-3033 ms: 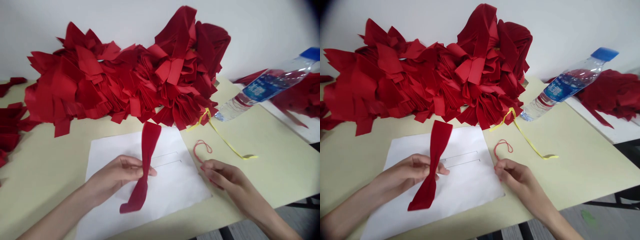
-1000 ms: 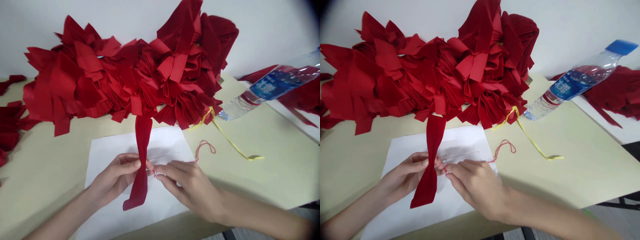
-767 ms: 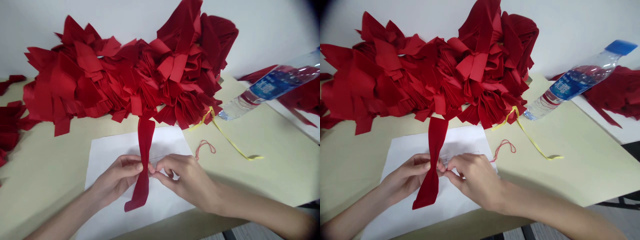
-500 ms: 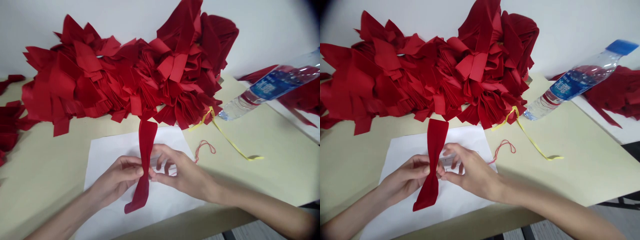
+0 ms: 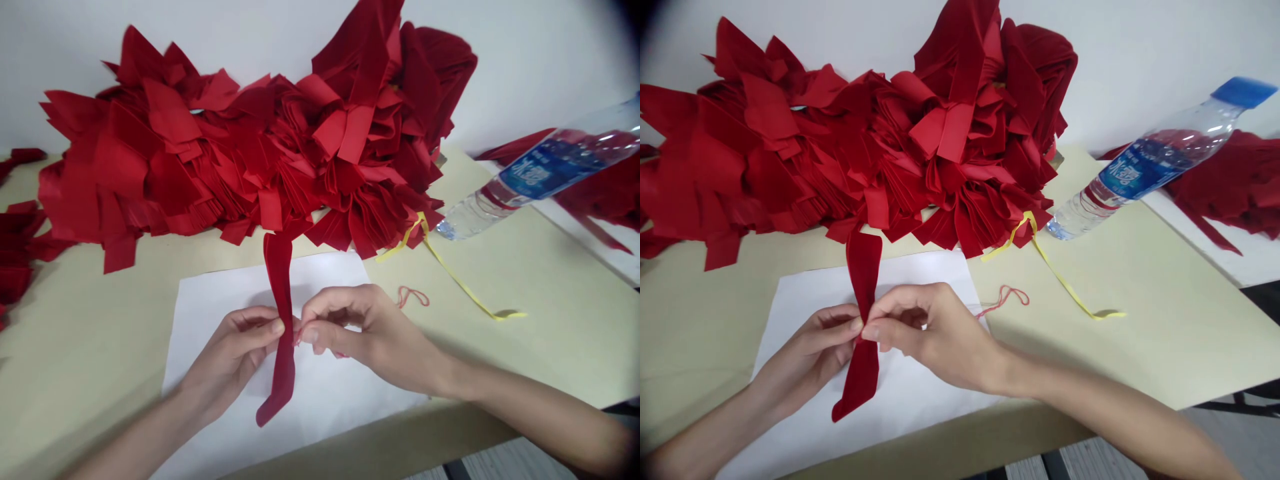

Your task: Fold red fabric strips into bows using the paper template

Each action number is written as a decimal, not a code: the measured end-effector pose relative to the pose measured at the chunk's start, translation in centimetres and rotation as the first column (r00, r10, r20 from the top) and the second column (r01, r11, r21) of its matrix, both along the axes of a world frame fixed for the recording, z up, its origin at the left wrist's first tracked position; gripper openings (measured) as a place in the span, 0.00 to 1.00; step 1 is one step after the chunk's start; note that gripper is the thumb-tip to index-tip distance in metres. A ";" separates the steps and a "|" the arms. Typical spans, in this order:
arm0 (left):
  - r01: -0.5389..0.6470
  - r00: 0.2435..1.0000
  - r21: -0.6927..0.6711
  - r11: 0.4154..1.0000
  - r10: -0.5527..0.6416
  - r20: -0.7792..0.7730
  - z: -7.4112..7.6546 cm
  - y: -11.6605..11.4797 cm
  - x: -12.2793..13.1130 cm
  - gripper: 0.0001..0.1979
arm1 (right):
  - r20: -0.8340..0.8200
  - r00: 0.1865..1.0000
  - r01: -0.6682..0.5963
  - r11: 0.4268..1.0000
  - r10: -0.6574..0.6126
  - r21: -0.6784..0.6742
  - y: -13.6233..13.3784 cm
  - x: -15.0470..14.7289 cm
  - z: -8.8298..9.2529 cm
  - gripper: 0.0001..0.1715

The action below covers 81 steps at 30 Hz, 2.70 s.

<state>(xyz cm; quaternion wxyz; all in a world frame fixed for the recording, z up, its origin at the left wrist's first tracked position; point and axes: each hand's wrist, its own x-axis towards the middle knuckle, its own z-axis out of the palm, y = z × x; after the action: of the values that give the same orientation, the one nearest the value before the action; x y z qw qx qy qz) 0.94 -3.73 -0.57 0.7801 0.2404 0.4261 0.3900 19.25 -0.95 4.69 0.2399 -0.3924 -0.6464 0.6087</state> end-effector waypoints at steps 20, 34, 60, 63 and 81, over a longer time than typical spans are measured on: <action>-0.055 0.997 -0.049 0.997 0.057 0.046 0.3 -0.4 0.0 0.05 | 0.099 0.990 0.088 0.993 -0.096 0.084 0.9 -0.9 -2.8 0.10; 0.111 0.994 -0.019 0.994 -0.111 0.021 0.2 0.4 -1.0 0.04 | 0.182 0.978 -0.123 0.986 0.102 0.110 1.4 0.2 -1.5 0.09; 0.177 0.980 -0.022 0.984 -0.174 0.101 -0.1 1.0 -1.6 0.04 | 0.419 0.796 -0.460 0.886 0.437 -0.051 6.1 4.8 0.4 0.14; 0.180 0.980 -0.018 0.983 -0.178 0.082 -0.1 1.1 -1.5 0.03 | 0.444 0.805 -0.436 0.900 0.392 -0.004 6.5 5.5 1.3 0.14; 0.399 0.910 0.087 0.913 -0.406 0.088 0.8 0.3 -1.0 0.06 | 0.249 0.841 -0.477 0.875 0.480 -0.078 2.6 1.4 0.5 0.09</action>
<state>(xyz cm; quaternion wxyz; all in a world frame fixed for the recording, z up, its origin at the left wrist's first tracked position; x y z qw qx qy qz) -0.04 -3.40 0.28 0.8562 0.3284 0.3130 0.2470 20.61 1.68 5.21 -0.0091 -0.2968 -0.7458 0.5963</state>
